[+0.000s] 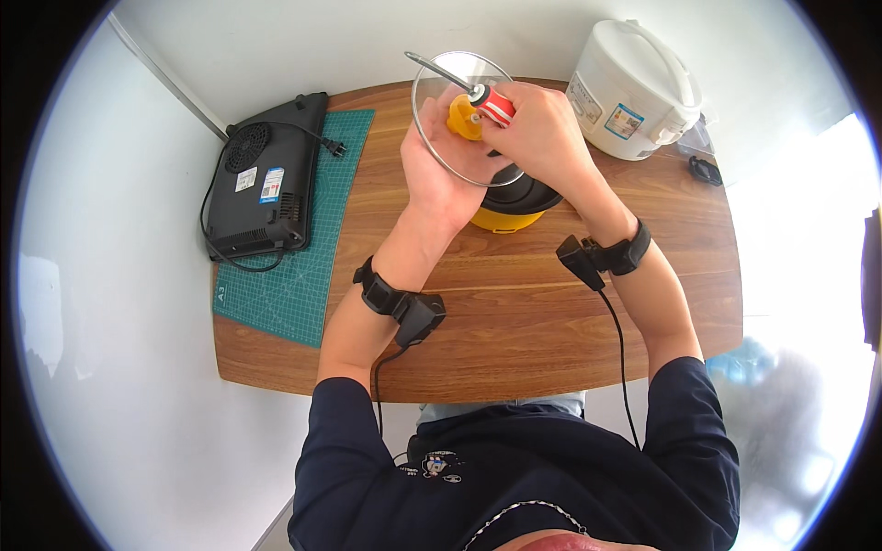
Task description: The person uses a screwdriver to remove a yellow knob from a glass lid, then unscrews and removes the bottom cover of a yellow electric kettle to expose internal wiring. The person reattaches the bottom cover and tightens the screws.
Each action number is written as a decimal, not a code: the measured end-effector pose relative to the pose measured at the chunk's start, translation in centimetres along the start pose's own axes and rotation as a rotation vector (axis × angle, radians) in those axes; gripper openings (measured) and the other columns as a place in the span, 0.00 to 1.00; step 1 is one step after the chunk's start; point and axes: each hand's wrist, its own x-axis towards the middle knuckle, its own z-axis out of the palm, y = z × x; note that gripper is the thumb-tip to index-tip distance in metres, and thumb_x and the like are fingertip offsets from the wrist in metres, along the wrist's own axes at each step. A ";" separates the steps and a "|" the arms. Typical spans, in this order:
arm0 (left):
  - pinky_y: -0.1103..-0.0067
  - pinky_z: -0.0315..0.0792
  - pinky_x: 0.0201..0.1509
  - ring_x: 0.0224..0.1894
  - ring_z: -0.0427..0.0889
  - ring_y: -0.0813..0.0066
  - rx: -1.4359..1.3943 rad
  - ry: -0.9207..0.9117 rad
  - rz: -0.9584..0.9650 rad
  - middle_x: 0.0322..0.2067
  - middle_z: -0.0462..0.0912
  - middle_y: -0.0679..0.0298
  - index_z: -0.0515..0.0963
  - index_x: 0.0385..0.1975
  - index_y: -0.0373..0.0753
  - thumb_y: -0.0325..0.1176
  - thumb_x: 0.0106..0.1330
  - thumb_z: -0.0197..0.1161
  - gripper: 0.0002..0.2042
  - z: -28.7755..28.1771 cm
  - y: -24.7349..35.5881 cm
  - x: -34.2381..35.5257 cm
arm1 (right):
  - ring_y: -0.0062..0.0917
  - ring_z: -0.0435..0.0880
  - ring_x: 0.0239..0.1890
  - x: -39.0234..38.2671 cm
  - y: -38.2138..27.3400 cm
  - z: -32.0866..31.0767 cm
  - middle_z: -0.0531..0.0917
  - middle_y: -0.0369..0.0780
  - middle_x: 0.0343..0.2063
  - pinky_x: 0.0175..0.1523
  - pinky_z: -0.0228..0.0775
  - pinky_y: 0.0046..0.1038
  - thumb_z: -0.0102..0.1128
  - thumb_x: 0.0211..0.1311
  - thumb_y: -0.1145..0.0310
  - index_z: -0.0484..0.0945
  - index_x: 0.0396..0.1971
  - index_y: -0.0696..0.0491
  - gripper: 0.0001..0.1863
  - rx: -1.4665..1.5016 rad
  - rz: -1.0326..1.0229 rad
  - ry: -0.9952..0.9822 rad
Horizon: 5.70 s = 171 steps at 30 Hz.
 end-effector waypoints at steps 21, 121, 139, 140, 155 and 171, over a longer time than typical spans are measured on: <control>0.35 0.60 0.72 0.69 0.70 0.47 0.040 0.071 -0.009 0.66 0.72 0.57 0.73 0.58 0.43 0.43 0.81 0.37 0.20 0.5 0.3 -0.4 | 0.40 0.88 0.29 0.9 0.6 -1.4 0.88 0.49 0.28 0.38 0.81 0.36 0.69 0.58 0.67 0.87 0.40 0.60 0.14 0.143 -0.018 -0.206; 0.40 0.64 0.72 0.71 0.66 0.40 0.248 0.074 0.043 0.65 0.69 0.48 0.56 0.74 0.32 0.64 0.75 0.48 0.42 -0.4 0.6 -0.6 | 0.27 0.84 0.27 -1.6 5.1 -2.4 0.86 0.45 0.25 0.40 0.78 0.30 0.70 0.58 0.62 0.86 0.41 0.56 0.16 0.092 0.096 0.037; 0.31 0.48 0.75 0.75 0.53 0.27 0.166 0.075 -0.009 0.55 0.71 0.41 0.59 0.70 0.28 0.61 0.75 0.50 0.40 -0.4 0.8 -0.4 | 0.50 0.83 0.40 -12.8 18.0 -6.8 0.85 0.51 0.34 0.46 0.75 0.43 0.64 0.53 0.74 0.82 0.34 0.59 0.09 -0.370 0.281 -0.035; 0.31 0.48 0.75 0.75 0.53 0.27 0.165 0.082 -0.007 0.55 0.71 0.40 0.60 0.70 0.28 0.61 0.75 0.50 0.40 -0.3 0.8 -0.4 | 0.50 0.83 0.41 -13.0 18.4 -6.7 0.85 0.50 0.35 0.47 0.75 0.44 0.64 0.53 0.74 0.83 0.34 0.59 0.08 -0.363 0.262 -0.031; 0.32 0.49 0.76 0.75 0.54 0.26 0.123 0.045 -0.031 0.56 0.71 0.37 0.62 0.68 0.26 0.59 0.76 0.51 0.38 -0.7 1.0 -0.2 | 0.46 0.84 0.38 -14.0 20.1 -7.1 0.86 0.49 0.35 0.45 0.76 0.39 0.69 0.60 0.67 0.86 0.40 0.57 0.11 -0.287 0.281 0.041; 0.43 0.65 0.75 0.69 0.70 0.32 0.339 0.106 0.035 0.57 0.75 0.39 0.66 0.66 0.29 0.50 0.84 0.40 0.28 0.7 0.4 -0.4 | 0.12 0.79 0.25 -9.0 8.3 -5.0 0.86 0.35 0.31 0.31 0.70 0.16 0.61 0.76 0.58 0.81 0.57 0.60 0.21 0.706 0.366 0.087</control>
